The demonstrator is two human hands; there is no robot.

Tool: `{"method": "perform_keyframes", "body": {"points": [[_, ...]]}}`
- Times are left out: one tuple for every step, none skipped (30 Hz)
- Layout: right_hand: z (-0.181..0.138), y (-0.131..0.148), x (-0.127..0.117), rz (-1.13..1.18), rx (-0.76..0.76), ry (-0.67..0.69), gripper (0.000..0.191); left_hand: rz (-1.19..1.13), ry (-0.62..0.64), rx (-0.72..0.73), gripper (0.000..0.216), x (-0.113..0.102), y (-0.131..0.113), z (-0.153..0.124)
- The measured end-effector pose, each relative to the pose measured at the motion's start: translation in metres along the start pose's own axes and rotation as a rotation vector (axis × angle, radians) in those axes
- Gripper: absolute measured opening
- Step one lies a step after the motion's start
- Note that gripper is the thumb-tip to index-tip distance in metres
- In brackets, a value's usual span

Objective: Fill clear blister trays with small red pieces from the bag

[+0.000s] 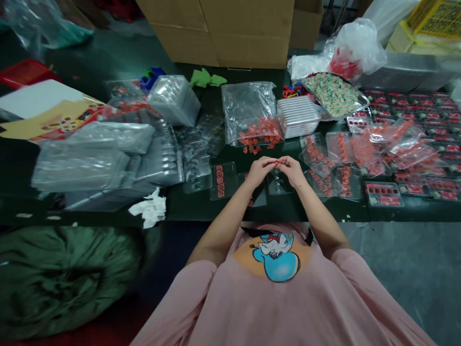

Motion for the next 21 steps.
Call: {"method": "perform_keyframes", "body": {"points": [[-0.001, 0.0, 0.001, 0.032, 0.04, 0.018, 0.027, -0.06, 0.003, -0.032, 0.027, -0.002, 0.002, 0.0], [-0.002, 0.0, 0.002, 0.065, 0.089, 0.038, 0.03, -0.118, 0.011, -0.06, 0.031, -0.003, 0.003, -0.001], [-0.004, -0.001, 0.003, 0.099, 0.144, 0.059, 0.033, -0.169, 0.023, -0.086, 0.035, -0.004, 0.004, -0.001], [-0.006, -0.001, 0.004, 0.133, 0.2, 0.078, 0.037, -0.21, 0.04, -0.111, 0.037, -0.004, 0.005, -0.001], [-0.008, -0.002, 0.006, 0.167, 0.249, 0.094, 0.041, -0.239, 0.058, -0.132, 0.037, -0.003, 0.005, -0.001], [-0.01, -0.001, 0.007, 0.199, 0.289, 0.106, 0.044, -0.254, 0.075, -0.149, 0.036, -0.002, 0.005, -0.001], [-0.011, -0.001, 0.009, 0.227, 0.318, 0.114, 0.048, -0.257, 0.088, -0.162, 0.034, -0.001, 0.004, -0.001], [-0.012, 0.0, 0.01, 0.249, 0.337, 0.116, 0.05, -0.255, 0.094, -0.169, 0.033, 0.0, 0.002, -0.001], [-0.013, 0.001, 0.012, 0.264, 0.35, 0.116, 0.052, -0.249, 0.092, -0.171, 0.032, 0.001, 0.0, 0.0], [-0.014, 0.003, 0.013, 0.273, 0.354, 0.115, 0.053, -0.242, 0.08, -0.169, 0.032, 0.002, -0.002, 0.0], [-0.014, 0.004, 0.013, 0.274, 0.351, 0.112, 0.053, -0.235, 0.059, -0.162, 0.032, 0.003, -0.004, 0.001], [-0.013, 0.006, 0.013, 0.267, 0.34, 0.108, 0.053, -0.228, 0.033, -0.152, 0.031, 0.004, -0.006, 0.002], [-0.012, 0.007, 0.012, 0.249, 0.322, 0.101, 0.052, -0.224, 0.007, -0.14, 0.031, 0.005, -0.008, 0.002], [-0.011, 0.009, 0.01, 0.222, 0.298, 0.092, 0.051, -0.218, -0.018, -0.129, 0.03, 0.006, -0.009, 0.003], [-0.01, 0.011, 0.007, 0.184, 0.27, 0.081, 0.049, -0.21, -0.043, -0.118, 0.029, 0.006, -0.01, 0.004], [-0.008, 0.012, 0.004, 0.141, 0.238, 0.068, 0.047, -0.2, -0.068, -0.111, 0.028, 0.007, -0.009, 0.006], [-0.006, 0.013, -0.001, 0.097, 0.206, 0.053, 0.046, -0.184, -0.097, -0.106, 0.028, 0.006, -0.007, 0.007], [-0.004, 0.014, -0.007, 0.059, 0.175, 0.032, 0.045, -0.162, -0.125, -0.104, 0.029, 0.005, -0.004, 0.008], [-0.003, 0.014, -0.013, 0.03, 0.15, 0.009, 0.045, -0.13, -0.146, -0.103, 0.03, 0.004, -0.001, 0.009], [-0.001, 0.014, -0.02, 0.012, 0.133, -0.016, 0.044, -0.089, -0.154, -0.1, 0.03, 0.003, 0.003, 0.01], [0.0, 0.013, -0.026, 0.003, 0.123, -0.04, 0.044, -0.035, -0.148, -0.089, 0.03, 0.003, 0.006, 0.011]]}}
Point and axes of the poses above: each hand's wrist, its own z-axis towards the middle knuckle, its own x-axis out of the palm, y = z × x, the point moved 5 cm from there along z, towards the middle knuckle, and after that the axes turned 7 degrees about -y, right-handed, at the moved point
